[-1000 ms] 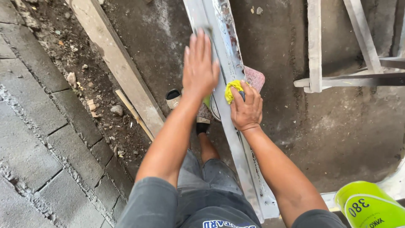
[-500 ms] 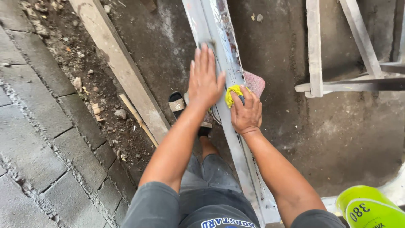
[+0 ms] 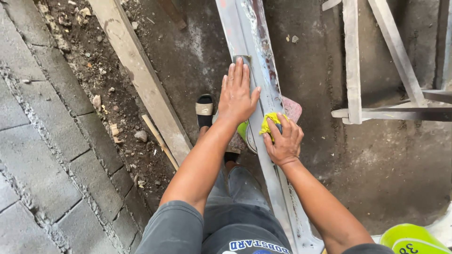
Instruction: The person sands a long, silver metal frame using a sanding block held in the left hand while wiping the surface with a yellow cloth in the right hand. The person moves along the length of the frame, working on both straight sections and a curved corner.
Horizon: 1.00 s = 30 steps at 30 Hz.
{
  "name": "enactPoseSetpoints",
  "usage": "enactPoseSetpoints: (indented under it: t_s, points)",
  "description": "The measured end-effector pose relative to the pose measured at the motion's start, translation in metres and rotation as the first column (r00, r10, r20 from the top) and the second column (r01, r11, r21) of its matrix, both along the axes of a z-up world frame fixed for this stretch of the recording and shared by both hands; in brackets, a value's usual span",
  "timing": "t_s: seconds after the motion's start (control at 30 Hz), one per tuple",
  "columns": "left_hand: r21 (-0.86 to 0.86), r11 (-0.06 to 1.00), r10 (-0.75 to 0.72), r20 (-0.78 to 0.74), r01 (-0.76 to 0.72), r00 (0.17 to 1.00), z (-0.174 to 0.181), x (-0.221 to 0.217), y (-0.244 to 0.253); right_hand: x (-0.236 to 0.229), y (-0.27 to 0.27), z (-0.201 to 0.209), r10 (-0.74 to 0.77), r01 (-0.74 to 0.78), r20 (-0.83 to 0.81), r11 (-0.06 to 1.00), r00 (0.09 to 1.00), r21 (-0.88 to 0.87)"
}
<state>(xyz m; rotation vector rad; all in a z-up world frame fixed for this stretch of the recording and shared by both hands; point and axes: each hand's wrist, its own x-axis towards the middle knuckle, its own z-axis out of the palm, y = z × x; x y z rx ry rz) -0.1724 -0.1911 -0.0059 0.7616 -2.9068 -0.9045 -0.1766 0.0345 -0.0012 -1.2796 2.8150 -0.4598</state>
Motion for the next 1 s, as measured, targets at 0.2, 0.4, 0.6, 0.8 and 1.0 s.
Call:
enactPoseSetpoints:
  t_s: [0.2,0.4,0.6,0.8,1.0]
  points:
    - [-0.019,1.000,-0.019,-0.012,0.018,1.000,-0.003,-0.026,-0.030,-0.035,-0.056,-0.003,0.004,-0.003,-0.013,0.996,1.000,0.085]
    - [0.023,0.999,0.045,-0.031,-0.044,0.999,-0.003,-0.069,-0.096,-0.111,-0.152,0.000,0.059,-0.056,-0.030,0.994,0.998,0.092]
    - [-0.002,1.000,-0.006,-0.024,0.006,1.000,-0.009,-0.113,-0.160,-0.151,-0.202,-0.004,0.117,-0.115,-0.020,0.991,0.993,0.071]
    - [-0.031,0.999,0.036,-0.090,-0.039,0.995,-0.013,-0.129,-0.174,-0.148,-0.201,-0.009,0.077,-0.076,-0.021,0.995,0.997,0.062]
    - [0.071,0.997,-0.005,-0.070,0.010,0.998,0.001,-0.065,-0.107,-0.148,-0.198,-0.016,0.057,-0.050,-0.049,0.991,0.997,0.122]
